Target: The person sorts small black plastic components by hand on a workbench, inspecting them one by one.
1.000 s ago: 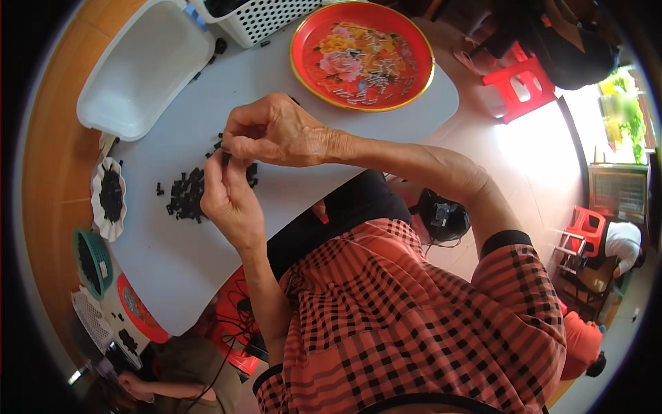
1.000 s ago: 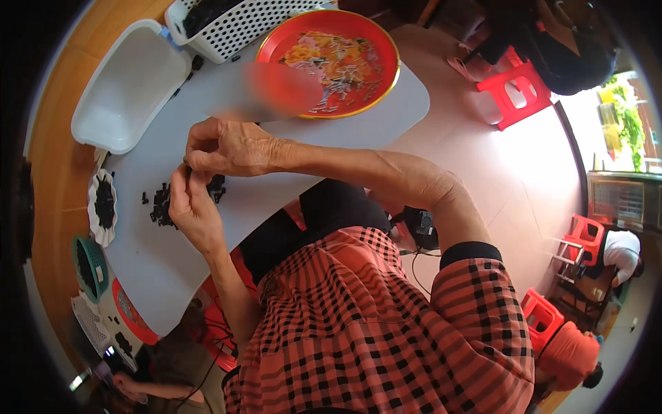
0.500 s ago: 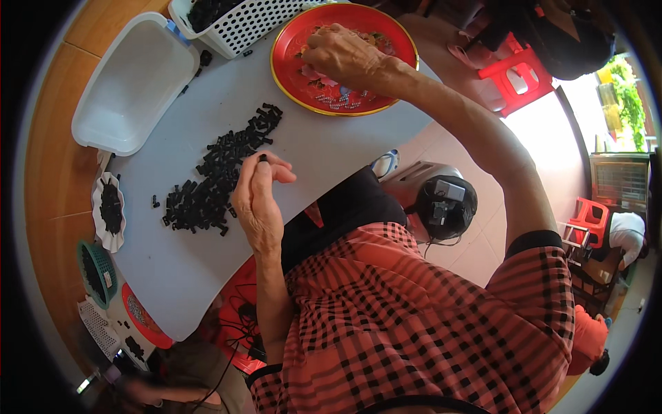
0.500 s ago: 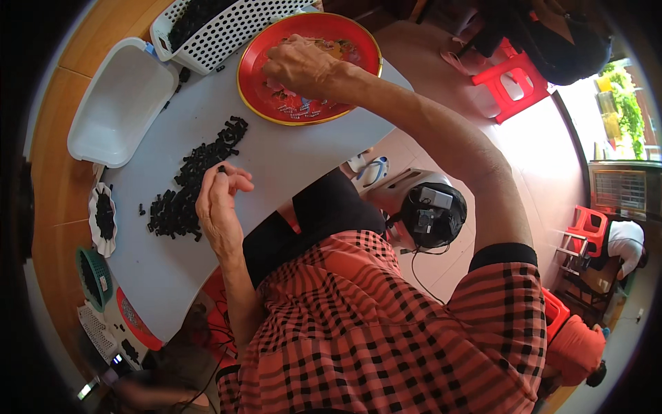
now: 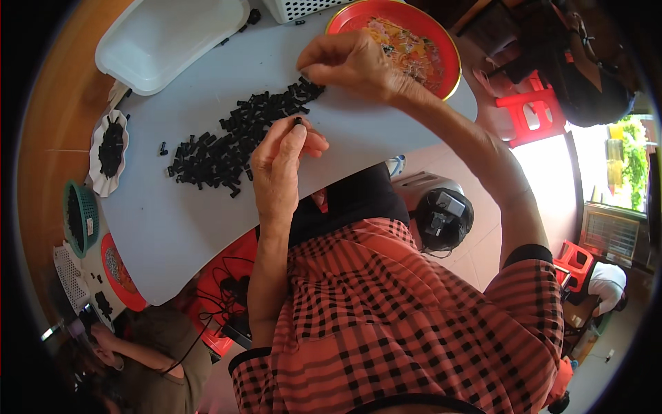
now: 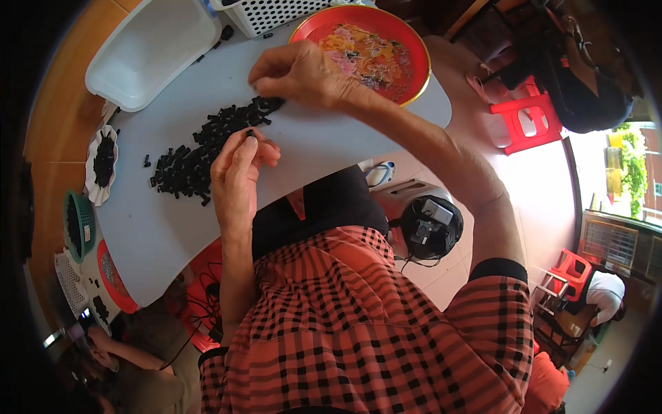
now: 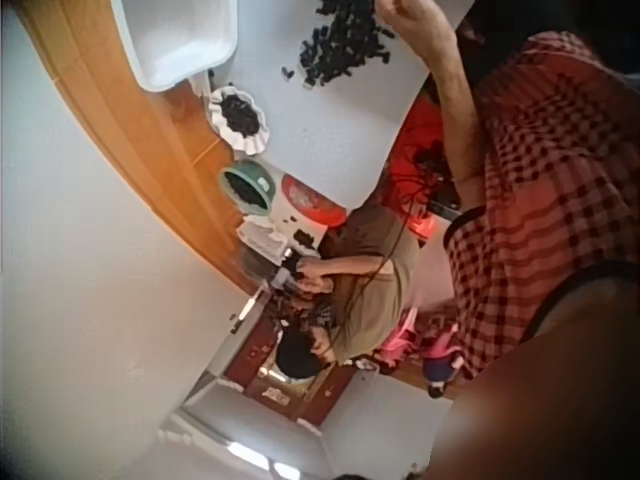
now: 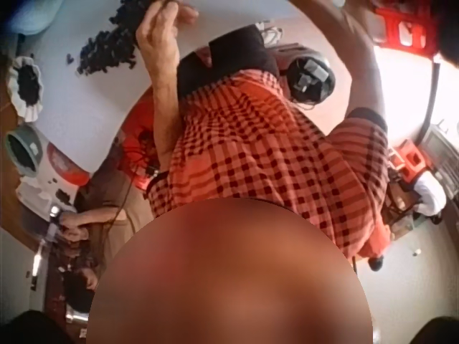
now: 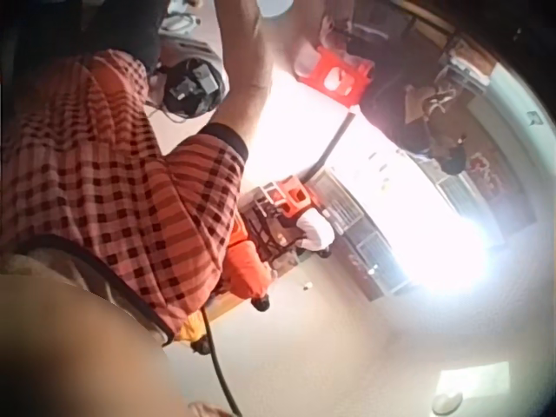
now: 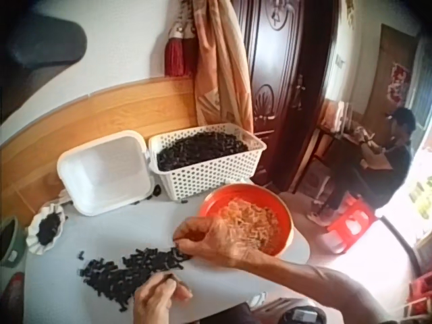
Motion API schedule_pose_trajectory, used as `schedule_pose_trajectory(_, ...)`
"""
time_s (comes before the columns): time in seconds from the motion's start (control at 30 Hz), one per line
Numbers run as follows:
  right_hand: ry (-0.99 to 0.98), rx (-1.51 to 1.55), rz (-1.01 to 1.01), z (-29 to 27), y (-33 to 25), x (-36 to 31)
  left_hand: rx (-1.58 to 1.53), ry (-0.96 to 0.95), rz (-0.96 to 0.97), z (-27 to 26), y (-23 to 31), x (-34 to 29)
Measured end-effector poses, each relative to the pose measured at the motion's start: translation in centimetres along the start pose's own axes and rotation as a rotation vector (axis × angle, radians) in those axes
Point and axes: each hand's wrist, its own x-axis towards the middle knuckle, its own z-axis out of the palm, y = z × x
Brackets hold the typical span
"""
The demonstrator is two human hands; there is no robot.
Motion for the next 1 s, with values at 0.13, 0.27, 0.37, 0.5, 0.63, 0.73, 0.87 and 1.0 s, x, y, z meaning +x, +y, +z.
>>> schedule_pose_trajectory(0.13,-0.057,0.31,0.159,3.6,-1.9,-1.0,-0.106,0.058,-0.057,-0.7,0.4,-0.1)
schedule_pose_trajectory(0.27,-0.057,0.388,0.124,5.3,-0.8,-1.3,-0.174,0.061,-0.042,-1.2,0.1,0.0)
schedule_pose_trajectory(0.37,-0.047,0.427,0.099,5.8,-0.3,-1.5,-0.159,0.064,-0.051,-1.6,-0.1,-0.2)
schedule_pose_trajectory(0.5,-0.069,0.438,0.109,5.8,-0.2,-1.4,-0.169,0.073,-0.04,-2.2,0.0,-0.1)
schedule_pose_trajectory(0.63,-0.123,0.323,0.114,5.7,-0.7,-1.0,0.028,0.083,-0.006,-2.9,0.1,-0.1)
schedule_pose_trajectory(0.73,-0.227,0.199,0.061,5.4,-1.1,-0.2,0.179,0.11,0.015,-3.1,0.8,-0.4)
schedule_pose_trajectory(0.87,-0.245,0.052,0.079,6.2,-1.4,1.6,0.168,0.12,0.003,-3.3,0.5,-0.9)
schedule_pose_trajectory(1.0,-0.242,-0.229,-0.154,8.0,-2.0,4.9,0.067,0.142,-0.02,-3.5,0.1,-1.8)
